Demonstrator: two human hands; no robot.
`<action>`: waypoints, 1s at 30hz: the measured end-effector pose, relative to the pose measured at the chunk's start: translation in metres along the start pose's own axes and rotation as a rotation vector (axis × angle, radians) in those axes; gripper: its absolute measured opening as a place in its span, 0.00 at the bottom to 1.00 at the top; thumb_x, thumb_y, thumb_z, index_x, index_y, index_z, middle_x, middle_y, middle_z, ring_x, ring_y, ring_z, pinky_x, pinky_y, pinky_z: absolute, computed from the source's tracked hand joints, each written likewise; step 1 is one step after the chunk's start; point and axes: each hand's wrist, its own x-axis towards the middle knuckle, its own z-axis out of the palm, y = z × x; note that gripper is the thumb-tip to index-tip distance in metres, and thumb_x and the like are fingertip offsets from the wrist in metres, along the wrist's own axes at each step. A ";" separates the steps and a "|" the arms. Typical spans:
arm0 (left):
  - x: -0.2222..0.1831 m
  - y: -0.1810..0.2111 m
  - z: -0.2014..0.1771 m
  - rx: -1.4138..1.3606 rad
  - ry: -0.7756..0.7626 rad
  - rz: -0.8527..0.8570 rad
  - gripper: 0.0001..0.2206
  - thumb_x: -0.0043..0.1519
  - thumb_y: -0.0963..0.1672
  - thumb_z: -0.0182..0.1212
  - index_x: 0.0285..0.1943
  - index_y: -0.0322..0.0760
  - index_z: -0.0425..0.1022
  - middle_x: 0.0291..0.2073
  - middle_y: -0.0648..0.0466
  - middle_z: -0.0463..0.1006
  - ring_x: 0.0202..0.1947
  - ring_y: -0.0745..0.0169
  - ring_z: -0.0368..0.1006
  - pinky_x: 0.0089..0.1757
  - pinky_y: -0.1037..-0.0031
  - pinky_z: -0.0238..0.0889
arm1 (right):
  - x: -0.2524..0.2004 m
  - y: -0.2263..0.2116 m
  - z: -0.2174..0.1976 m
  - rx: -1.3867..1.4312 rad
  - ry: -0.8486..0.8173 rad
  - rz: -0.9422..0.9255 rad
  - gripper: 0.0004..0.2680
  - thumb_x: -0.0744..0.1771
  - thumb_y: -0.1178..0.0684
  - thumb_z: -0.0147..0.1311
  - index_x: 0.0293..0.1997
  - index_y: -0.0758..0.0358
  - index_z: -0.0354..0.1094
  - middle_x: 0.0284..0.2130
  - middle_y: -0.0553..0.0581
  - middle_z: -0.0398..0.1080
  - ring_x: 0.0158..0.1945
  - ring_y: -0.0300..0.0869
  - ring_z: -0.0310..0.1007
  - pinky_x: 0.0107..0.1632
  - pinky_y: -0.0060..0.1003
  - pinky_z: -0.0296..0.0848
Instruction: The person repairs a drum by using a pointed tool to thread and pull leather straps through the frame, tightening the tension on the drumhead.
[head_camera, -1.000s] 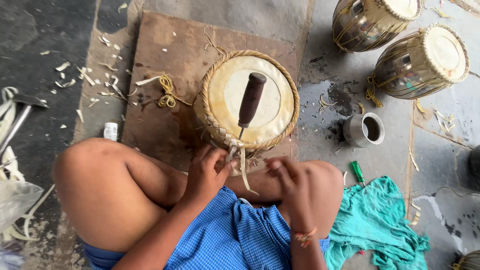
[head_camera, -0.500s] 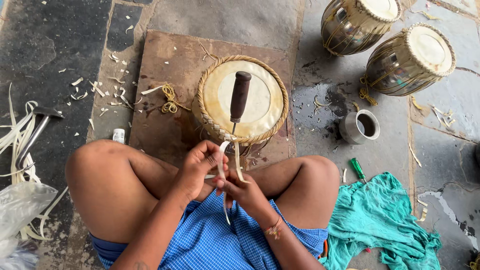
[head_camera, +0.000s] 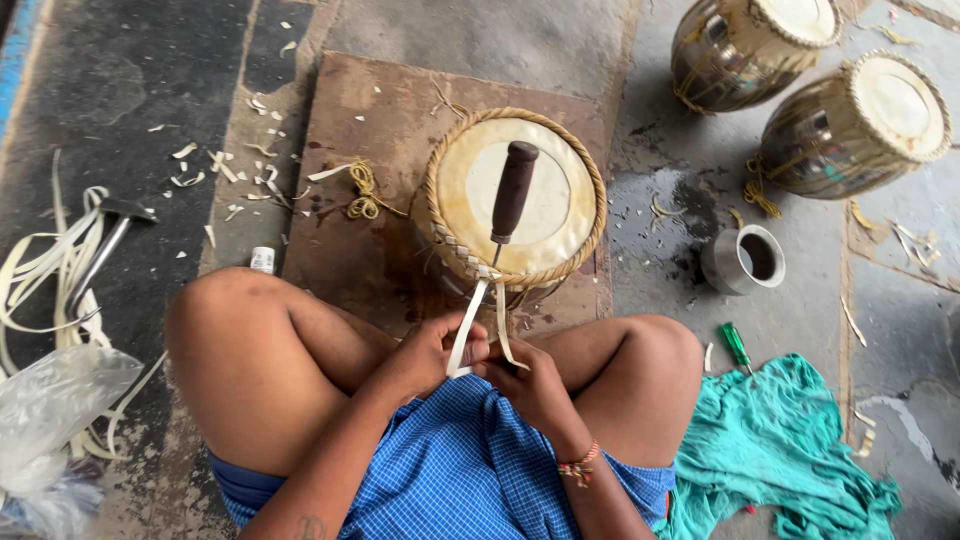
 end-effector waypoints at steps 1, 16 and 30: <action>-0.001 -0.002 0.000 0.075 0.008 -0.068 0.14 0.58 0.41 0.71 0.52 0.36 0.77 0.33 0.58 0.81 0.31 0.77 0.74 0.34 0.80 0.69 | 0.000 -0.003 0.002 -0.022 0.030 -0.027 0.03 0.66 0.60 0.60 0.41 0.66 0.73 0.31 0.49 0.75 0.35 0.32 0.71 0.37 0.30 0.73; -0.009 0.020 0.004 0.649 0.122 0.550 0.06 0.59 0.41 0.68 0.43 0.35 0.83 0.38 0.50 0.84 0.40 0.62 0.81 0.41 0.72 0.72 | 0.007 -0.017 -0.003 -0.151 0.240 -0.144 0.12 0.64 0.61 0.63 0.45 0.68 0.61 0.35 0.55 0.76 0.39 0.35 0.79 0.39 0.32 0.77; 0.021 0.007 0.006 0.339 0.480 0.420 0.06 0.64 0.42 0.65 0.41 0.32 0.80 0.28 0.57 0.79 0.24 0.75 0.71 0.29 0.79 0.66 | 0.008 -0.005 -0.009 -0.049 0.287 -0.152 0.07 0.67 0.62 0.57 0.50 0.67 0.68 0.35 0.53 0.74 0.39 0.35 0.75 0.41 0.31 0.74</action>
